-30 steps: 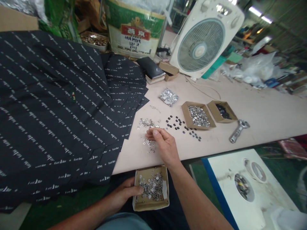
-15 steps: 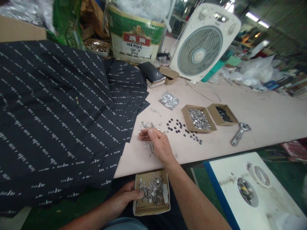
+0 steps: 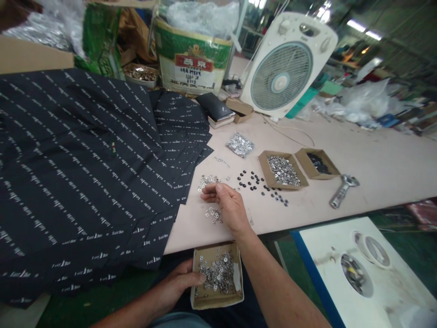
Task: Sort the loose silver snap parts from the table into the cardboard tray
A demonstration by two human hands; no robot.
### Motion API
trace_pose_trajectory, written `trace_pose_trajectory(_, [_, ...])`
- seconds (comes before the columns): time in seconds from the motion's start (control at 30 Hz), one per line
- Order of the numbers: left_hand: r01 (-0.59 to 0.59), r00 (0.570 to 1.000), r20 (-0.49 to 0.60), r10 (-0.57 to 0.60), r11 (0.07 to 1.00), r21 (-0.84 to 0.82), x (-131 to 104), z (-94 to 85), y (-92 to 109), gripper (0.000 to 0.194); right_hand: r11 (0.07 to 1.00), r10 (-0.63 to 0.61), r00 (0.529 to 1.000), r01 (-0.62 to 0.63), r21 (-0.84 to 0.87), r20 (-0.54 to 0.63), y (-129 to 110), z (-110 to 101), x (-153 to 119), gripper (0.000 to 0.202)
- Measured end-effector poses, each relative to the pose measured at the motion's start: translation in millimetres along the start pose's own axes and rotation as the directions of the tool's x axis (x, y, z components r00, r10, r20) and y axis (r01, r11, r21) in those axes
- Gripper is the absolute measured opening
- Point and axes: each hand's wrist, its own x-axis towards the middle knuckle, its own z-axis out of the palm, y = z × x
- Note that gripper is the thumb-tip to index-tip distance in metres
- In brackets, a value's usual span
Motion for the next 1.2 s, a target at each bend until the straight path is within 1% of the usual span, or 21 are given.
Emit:
trace_pose_trajectory(0.1, [-0.003, 1.000, -0.004, 0.003, 1.000, 0.002, 1, 0.7, 1, 0.055, 0.995, 0.001, 1.000, -0.003, -0.102, -0.020, -4, -3, -6, 0.040])
trace_pose_trajectory(0.23, [0.005, 1.000, -0.008, -0.005, 1.000, 0.014, 2, 2.7, 5, 0.055, 0.972, -0.014, 0.999, 0.021, -0.235, 0.033, -9, -6, -15, 0.037])
trace_pose_trajectory(0.4, [0.005, 1.000, 0.016, -0.005, 1.000, 0.008, 0, 4.6, 8, 0.056, 0.966, -0.016, 0.998, 0.030, -0.258, 0.055, -8, -3, -18, 0.034])
trace_pose_trajectory(0.5, [0.003, 1.000, -0.003, -0.003, 1.000, 0.009, 1, 4.9, 8, 0.056, 0.967, -0.008, 0.997, 0.026, -0.253, 0.071, -9, 3, -18, 0.033])
trace_pose_trajectory(0.6, [0.003, 1.000, -0.024, -0.003, 1.000, -0.002, 1, 5.0, 9, 0.054, 0.961, 0.005, 0.995, 0.023, -0.277, 0.099, -12, 7, -23, 0.034])
trace_pose_trajectory(0.7, [-0.005, 1.000, -0.028, 0.004, 1.000, -0.003, 0, 5.1, 11, 0.052, 0.949, 0.030, 0.991, 0.013, -0.315, 0.130, -16, 6, -39, 0.036])
trace_pose_trajectory(0.8, [-0.012, 1.000, -0.016, 0.012, 1.000, 0.003, -1, 4.1, 14, 0.051, 0.943, 0.069, 0.982, -0.008, -0.332, 0.173, -21, 3, -65, 0.037])
trace_pose_trajectory(0.87, [-0.016, 1.000, -0.010, 0.016, 1.000, 0.015, -1, 2.5, 15, 0.051, 0.945, 0.123, 0.972, -0.053, -0.323, 0.201, -25, 0, -81, 0.038])
trace_pose_trajectory(0.93, [-0.021, 1.000, -0.009, 0.021, 0.999, 0.025, -1, 0.8, 14, 0.052, 0.953, 0.183, 0.962, -0.123, -0.278, 0.202, -29, -1, -92, 0.038])
trace_pose_trajectory(0.97, [-0.019, 1.000, -0.010, 0.019, 1.000, 0.023, -1, 0.5, 14, 0.053, 0.956, 0.190, 0.964, -0.139, -0.258, 0.184, -31, -2, -93, 0.038])
trace_pose_trajectory(1.0, [-0.013, 1.000, -0.010, 0.013, 1.000, 0.018, -1, 0.7, 13, 0.053, 0.957, 0.172, 0.973, -0.128, -0.260, 0.154, -33, -1, -91, 0.036])
trace_pose_trajectory(1.07, [0.007, 1.000, -0.009, -0.007, 1.000, -0.003, -2, 3.5, 13, 0.054, 0.933, 0.063, 0.995, -0.029, -0.359, 0.082, -33, 1, -80, 0.027])
trace_pose_trajectory(1.13, [0.048, 0.999, -0.014, -0.048, 0.998, -0.027, -4, 9.6, 17, 0.055, 0.849, -0.050, 0.998, 0.062, -0.524, 0.038, -30, 4, -64, 0.013])
trace_pose_trajectory(1.17, [0.075, 0.997, -0.017, -0.076, 0.997, -0.033, -6, 13.6, 20, 0.057, 0.802, -0.074, 0.997, 0.079, -0.592, 0.032, -26, 5, -56, 0.007])
trace_pose_trajectory(1.2, [0.118, 0.992, -0.028, -0.119, 0.992, -0.033, -7, 17.9, 24, 0.056, 0.758, -0.074, 0.997, 0.074, -0.648, 0.026, -23, 6, -48, 0.008])
